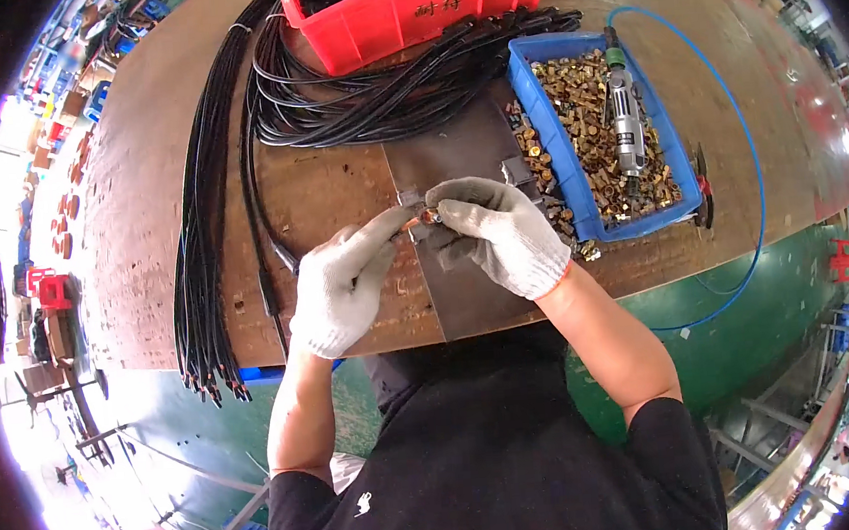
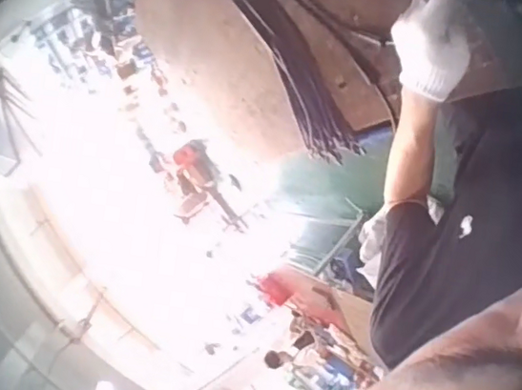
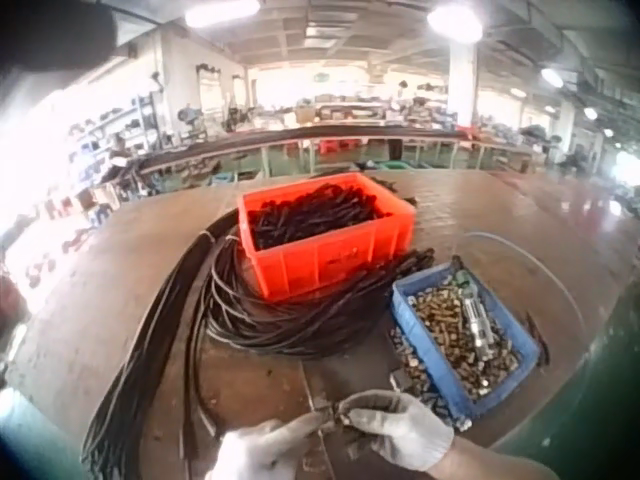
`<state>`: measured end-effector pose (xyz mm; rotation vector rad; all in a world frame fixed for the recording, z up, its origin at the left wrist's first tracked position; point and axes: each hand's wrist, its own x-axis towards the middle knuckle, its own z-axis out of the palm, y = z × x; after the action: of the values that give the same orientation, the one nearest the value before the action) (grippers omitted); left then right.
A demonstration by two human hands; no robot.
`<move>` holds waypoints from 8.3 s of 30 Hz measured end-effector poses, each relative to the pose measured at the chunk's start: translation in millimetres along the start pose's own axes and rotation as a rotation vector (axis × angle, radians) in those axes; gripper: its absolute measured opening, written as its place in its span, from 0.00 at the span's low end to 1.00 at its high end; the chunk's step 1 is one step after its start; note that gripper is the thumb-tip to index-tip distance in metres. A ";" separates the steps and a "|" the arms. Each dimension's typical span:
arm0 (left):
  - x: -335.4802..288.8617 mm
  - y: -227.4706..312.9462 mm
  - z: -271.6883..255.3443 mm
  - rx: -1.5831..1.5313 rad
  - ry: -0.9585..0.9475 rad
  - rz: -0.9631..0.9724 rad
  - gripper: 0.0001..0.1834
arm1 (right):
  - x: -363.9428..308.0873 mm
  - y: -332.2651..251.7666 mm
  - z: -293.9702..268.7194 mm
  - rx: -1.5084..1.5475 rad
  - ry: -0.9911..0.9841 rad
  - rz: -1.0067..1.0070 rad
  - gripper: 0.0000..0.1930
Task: Assemble metal connectors and plastic caps onto the ends of black electrical cables using a pneumatic tool.
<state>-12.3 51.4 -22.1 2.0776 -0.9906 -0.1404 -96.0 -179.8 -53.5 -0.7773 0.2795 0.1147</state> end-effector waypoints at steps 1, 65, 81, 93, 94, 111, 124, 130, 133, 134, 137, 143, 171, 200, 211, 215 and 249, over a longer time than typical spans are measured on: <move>0.4 -0.9 0.4 -0.002 0.000 -0.002 0.23 | 0.7 1.5 1.9 0.002 0.004 -0.003 0.11; 10.4 -63.2 41.4 0.272 0.109 -0.025 0.08 | 60.5 -6.3 14.2 -1.614 -0.030 -0.337 0.07; 8.3 -67.3 45.0 0.252 0.157 0.003 0.07 | -13.3 -136.6 -79.9 -1.884 0.979 -0.180 0.40; 4.2 -71.2 47.1 0.243 0.205 0.029 0.07 | -31.0 -171.1 -48.7 -0.220 0.572 -0.663 0.22; 6.1 -70.0 46.0 0.238 0.198 0.040 0.07 | -31.7 -179.7 -54.7 -0.192 0.301 -0.625 0.21; 8.1 -65.7 44.4 0.265 0.152 -0.011 0.07 | 80.0 -31.7 31.9 -0.317 -0.316 -0.608 0.14; 5.8 -66.4 44.5 0.297 0.156 -0.005 0.06 | 88.5 -36.0 52.4 -0.763 -0.662 -0.589 0.21; 5.8 -67.2 46.6 0.297 0.196 0.046 0.07 | 77.0 -23.2 65.3 -1.128 -0.422 -0.773 0.20; 7.1 -64.8 43.9 0.309 0.169 0.038 0.07 | 85.1 -13.4 51.8 -0.741 -0.441 -0.686 0.19; 7.5 -64.7 43.9 0.307 0.163 0.038 0.07 | 87.8 -13.3 51.1 -0.857 -0.416 -0.781 0.19; 8.0 -65.3 45.0 0.312 0.130 0.007 0.07 | 87.1 -11.4 47.5 -0.754 -0.375 -0.686 0.19; 8.3 -66.9 47.5 0.285 0.160 0.016 0.07 | 83.9 -7.3 48.1 -0.739 -0.298 -0.674 0.19; -6.0 -10.7 3.2 0.111 0.280 0.045 0.09 | 15.6 -184.5 -56.6 -0.887 0.756 -0.431 0.20; 8.9 27.7 8.9 0.187 0.187 0.069 0.10 | -3.2 -11.8 11.2 -0.478 -0.065 -0.153 0.09; -3.9 3.5 -38.0 0.369 0.172 -0.036 0.29 | 0.9 -55.0 23.8 -0.424 0.061 -0.227 0.09; -16.1 -35.8 -54.4 0.537 0.179 -0.112 0.34 | 0.2 -76.7 45.7 -0.400 0.051 -0.274 0.09; -8.1 7.7 -37.2 0.116 0.287 0.235 0.28 | -48.2 -43.8 92.6 -1.391 -0.460 -1.355 0.20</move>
<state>-7.1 77.4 6.3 1.9951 -1.0735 0.3343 -114.1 -145.5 52.9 -2.1079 -0.9183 -0.8847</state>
